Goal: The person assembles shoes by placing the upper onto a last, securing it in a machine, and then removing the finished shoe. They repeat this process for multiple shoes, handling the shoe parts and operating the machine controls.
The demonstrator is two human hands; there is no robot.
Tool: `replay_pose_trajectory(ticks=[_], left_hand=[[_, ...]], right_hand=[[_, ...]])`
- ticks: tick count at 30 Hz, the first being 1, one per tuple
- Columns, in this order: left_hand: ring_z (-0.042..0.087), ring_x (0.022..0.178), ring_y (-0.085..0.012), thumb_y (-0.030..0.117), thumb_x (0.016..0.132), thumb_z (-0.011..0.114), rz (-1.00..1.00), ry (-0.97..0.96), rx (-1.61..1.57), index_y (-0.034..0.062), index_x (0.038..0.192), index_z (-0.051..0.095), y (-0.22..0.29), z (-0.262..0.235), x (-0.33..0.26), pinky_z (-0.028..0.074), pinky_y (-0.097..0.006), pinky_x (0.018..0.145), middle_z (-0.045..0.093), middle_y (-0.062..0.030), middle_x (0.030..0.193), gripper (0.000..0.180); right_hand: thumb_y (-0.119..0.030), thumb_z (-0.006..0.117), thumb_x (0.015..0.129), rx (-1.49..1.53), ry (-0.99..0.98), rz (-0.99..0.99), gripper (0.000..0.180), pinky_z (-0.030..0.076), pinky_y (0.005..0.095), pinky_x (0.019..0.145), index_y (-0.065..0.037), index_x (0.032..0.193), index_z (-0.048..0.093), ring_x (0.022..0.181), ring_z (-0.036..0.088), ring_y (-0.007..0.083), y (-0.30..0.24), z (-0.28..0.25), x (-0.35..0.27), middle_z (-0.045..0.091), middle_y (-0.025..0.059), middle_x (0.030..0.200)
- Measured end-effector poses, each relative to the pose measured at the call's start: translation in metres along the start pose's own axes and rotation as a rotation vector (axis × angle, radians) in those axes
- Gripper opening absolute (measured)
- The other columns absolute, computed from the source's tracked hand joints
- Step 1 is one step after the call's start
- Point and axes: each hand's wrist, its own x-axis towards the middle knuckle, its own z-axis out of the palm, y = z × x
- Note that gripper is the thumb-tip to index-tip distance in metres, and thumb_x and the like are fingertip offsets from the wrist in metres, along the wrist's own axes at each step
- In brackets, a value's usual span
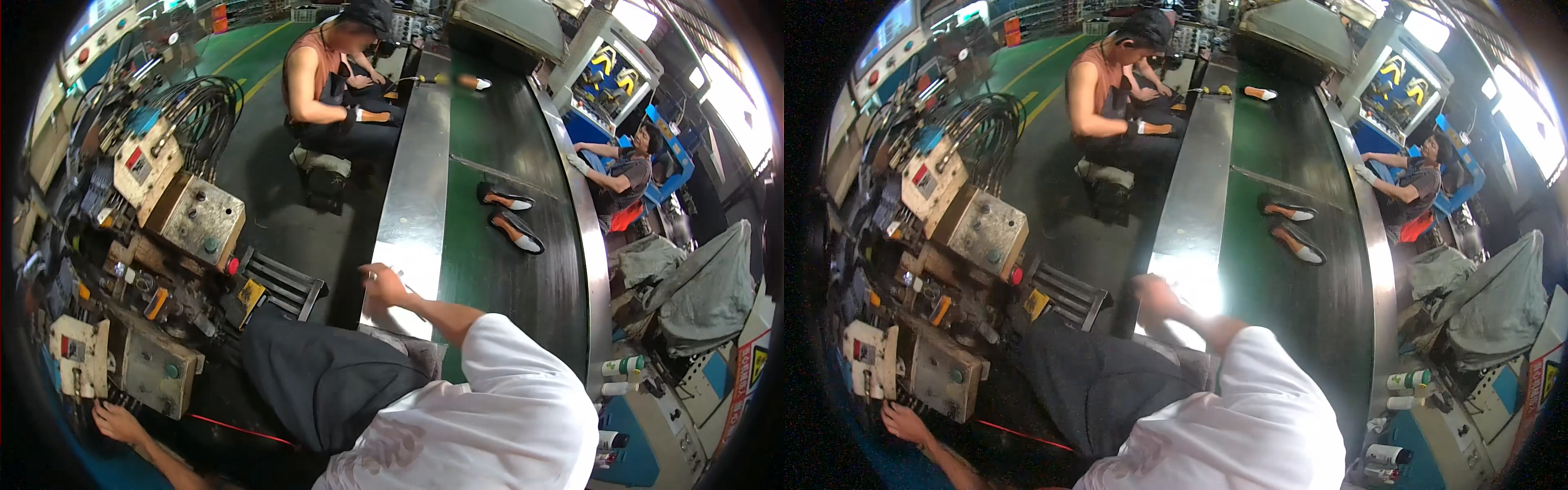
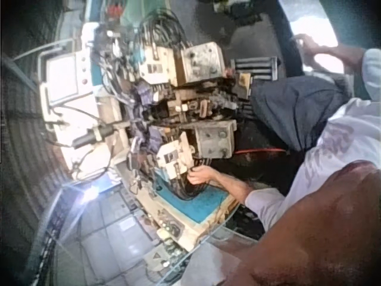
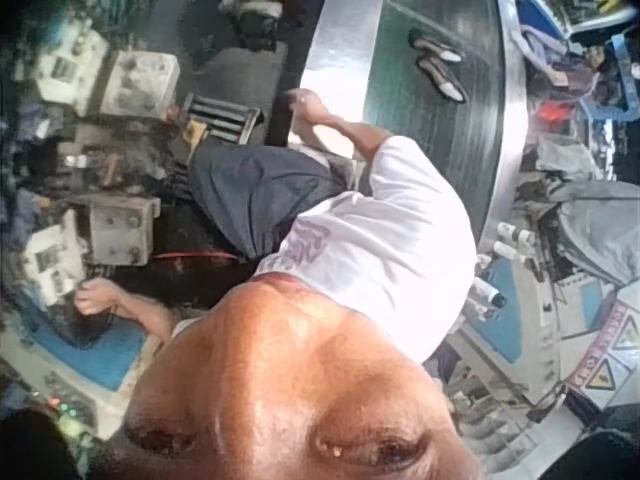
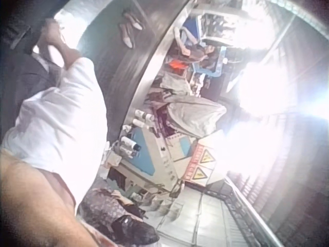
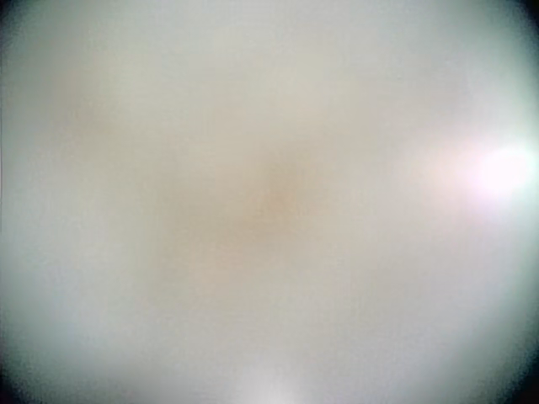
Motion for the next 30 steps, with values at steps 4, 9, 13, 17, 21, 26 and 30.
replay_pose_trajectory(ticks=[4, 9, 13, 17, 21, 26, 30], left_hand=[[0.058, 0.132, -0.0306, 0.039, 0.114, 0.049, -0.026, -0.267, 0.124, 0.0197, 0.146, 0.062, 0.014, -0.001, 0.005, 0.050, -0.047, 0.106, 0.059, -0.0102, 0.148, 0.040], [0.055, 0.136, -0.0365, 0.026, 0.115, 0.042, 0.018, -0.146, 0.319, 0.0183, 0.153, 0.055, 0.030, -0.047, -0.006, 0.051, -0.050, 0.108, 0.056, -0.0140, 0.150, 0.041], [0.051, 0.139, -0.0408, 0.008, 0.106, 0.046, 0.138, -0.315, -0.088, 0.0086, 0.155, 0.050, 0.070, -0.074, -0.061, 0.046, -0.053, 0.113, 0.053, -0.0217, 0.150, 0.049], [0.049, 0.140, -0.0437, -0.004, 0.096, 0.056, 0.195, -0.785, -0.423, -0.0013, 0.152, 0.049, 0.134, -0.109, -0.149, 0.040, -0.051, 0.117, 0.053, -0.0247, 0.150, 0.056], [0.050, 0.140, -0.0442, -0.009, 0.095, 0.055, 0.197, -1.091, -0.604, 0.0027, 0.152, 0.050, 0.151, -0.157, -0.184, 0.041, -0.051, 0.116, 0.053, -0.0238, 0.149, 0.059], [0.060, 0.130, -0.0394, -0.005, 0.100, 0.056, 0.209, -1.175, -0.716, 0.0025, 0.152, 0.051, 0.176, -0.155, -0.164, 0.048, -0.046, 0.109, 0.059, -0.0229, 0.141, 0.052], [0.064, 0.122, -0.0346, 0.007, 0.110, 0.054, 0.065, -1.096, -0.893, 0.0031, 0.154, 0.052, 0.191, -0.157, -0.165, 0.052, -0.044, 0.103, 0.064, -0.0227, 0.135, 0.044]], right_hand=[[-0.011, 0.074, 0.083, -0.463, 0.219, 0.270, 0.061, 0.052, 0.0515, 0.104, -0.006, 0.142, 0.059, 0.120, 0.062, 0.0449, 0.184, -0.147, -0.040, 0.067, 0.0247, 0.128], [-0.019, 0.076, 0.085, -0.582, 0.401, 0.578, 0.080, 0.050, 0.0546, 0.107, -0.012, 0.158, 0.045, 0.126, 0.059, 0.0493, 0.270, -0.273, -0.095, 0.057, 0.0316, 0.139], [-0.024, 0.076, 0.087, -0.630, 0.391, 0.773, 0.088, 0.042, 0.0543, 0.118, -0.020, 0.166, 0.035, 0.142, 0.046, 0.0549, 0.330, -0.328, -0.107, 0.037, 0.0424, 0.157], [-0.033, 0.080, 0.086, -0.709, 0.341, 0.734, 0.099, 0.034, 0.0531, 0.125, -0.030, 0.169, 0.026, 0.154, 0.029, 0.0556, 0.367, -0.353, -0.105, 0.027, 0.0437, 0.163], [-0.047, 0.082, 0.083, -0.551, 0.138, 0.889, 0.108, 0.036, 0.0536, 0.123, -0.032, 0.171, 0.021, 0.152, 0.033, 0.0551, 0.367, -0.357, -0.083, 0.032, 0.0397, 0.164], [-0.056, 0.085, 0.079, -0.179, 0.098, 0.851, 0.125, 0.046, 0.0489, 0.114, -0.020, 0.172, 0.010, 0.141, 0.052, 0.0503, 0.398, -0.343, -0.103, 0.052, 0.0349, 0.153], [-0.053, 0.087, 0.079, 0.052, 0.398, 0.899, 0.128, 0.049, 0.0452, 0.111, -0.014, 0.172, 0.008, 0.136, 0.059, 0.0455, 0.350, -0.254, -0.096, 0.055, 0.0359, 0.149]])
